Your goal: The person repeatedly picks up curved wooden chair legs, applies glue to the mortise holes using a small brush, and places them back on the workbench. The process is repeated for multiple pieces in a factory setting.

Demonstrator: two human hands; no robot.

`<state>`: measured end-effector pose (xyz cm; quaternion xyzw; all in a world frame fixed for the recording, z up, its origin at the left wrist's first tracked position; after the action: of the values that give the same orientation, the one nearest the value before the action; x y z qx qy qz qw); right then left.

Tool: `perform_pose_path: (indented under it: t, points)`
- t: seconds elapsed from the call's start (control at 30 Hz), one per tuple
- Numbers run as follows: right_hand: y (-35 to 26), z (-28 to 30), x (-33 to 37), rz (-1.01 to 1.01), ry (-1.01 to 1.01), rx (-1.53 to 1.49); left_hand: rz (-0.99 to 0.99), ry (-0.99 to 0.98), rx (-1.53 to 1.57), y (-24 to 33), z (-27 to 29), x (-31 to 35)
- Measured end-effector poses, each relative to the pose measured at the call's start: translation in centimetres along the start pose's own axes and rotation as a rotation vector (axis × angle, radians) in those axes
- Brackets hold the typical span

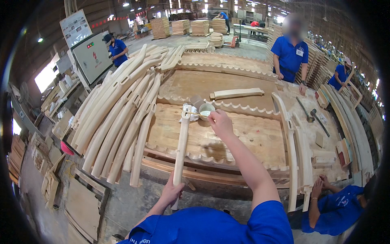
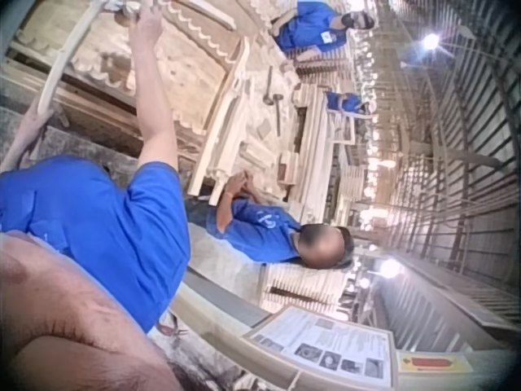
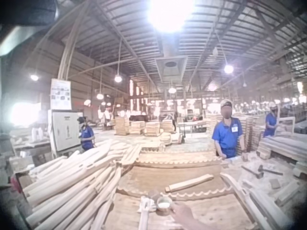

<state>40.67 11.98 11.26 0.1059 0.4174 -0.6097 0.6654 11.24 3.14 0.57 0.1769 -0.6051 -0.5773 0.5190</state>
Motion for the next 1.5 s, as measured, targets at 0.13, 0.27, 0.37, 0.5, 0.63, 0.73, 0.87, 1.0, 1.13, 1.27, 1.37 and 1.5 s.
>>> perform_pose_path:
  t: [0.13, 0.27, 0.37, 0.5, 0.63, 0.73, 0.87, 1.0, 1.13, 1.27, 1.37, 1.5]
  points:
    - [-0.4, 0.5, 1.6, -0.014, -0.055, -0.032, 0.006, -0.023, 0.068, -0.8, -0.1, -0.4]
    - [-0.6, 1.4, 1.5, 0.038, 0.068, -0.030, 0.008, -0.014, 0.037, -1.0, -0.2, -0.4]
    - [-0.8, 1.6, 1.0, 0.063, 0.172, 0.092, -0.009, 0.009, 0.033, -0.8, -0.5, -0.5]
    - [-1.4, 2.2, 2.2, 0.170, 0.145, 0.138, -0.033, -0.041, 0.151, -1.2, -0.5, -0.5]
    - [-1.4, 5.7, 6.2, -0.125, 0.150, -0.279, -0.064, -0.095, 0.239, 0.5, -1.5, 0.2]
    - [0.6, 10.1, 12.5, -0.509, 0.475, -0.659, -0.119, -0.286, 0.150, 3.6, -4.2, -0.1]
    - [0.0, 18.0, 20.2, -0.518, 0.872, -0.568, -0.380, -0.461, -0.062, 7.3, -11.5, -3.5]
    - [-2.4, 25.2, 27.4, -0.545, 1.012, -0.432, -0.539, -0.510, 0.056, 12.0, -22.2, -3.6]
    - [-5.8, 30.7, 33.6, -0.512, 1.193, -0.279, -0.427, -0.602, 0.185, 14.6, -31.1, -4.6]
    - [-10.0, 33.5, 37.8, -0.593, 1.332, -0.207, -0.324, -0.428, 0.010, 15.2, -37.5, -7.8]
    - [-11.8, 34.6, 41.5, -0.635, 1.389, -0.107, -0.236, -0.587, -0.182, 14.8, -41.0, -8.3]
    - [-12.9, 34.8, 43.7, -0.601, 1.408, -0.110, 0.024, -0.889, -0.460, 15.5, -41.5, -8.9]
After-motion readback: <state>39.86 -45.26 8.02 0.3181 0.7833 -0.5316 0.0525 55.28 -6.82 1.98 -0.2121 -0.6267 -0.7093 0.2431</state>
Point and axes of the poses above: each hand's wrist, its own x-axis away from the middle knuckle, its own z-axis out of the back of the hand, y = z × x, the point moved 4 cm from there along -x, towards the middle knuckle, and after that the axes turned 9 degrees about z, right-handed, at the moved point
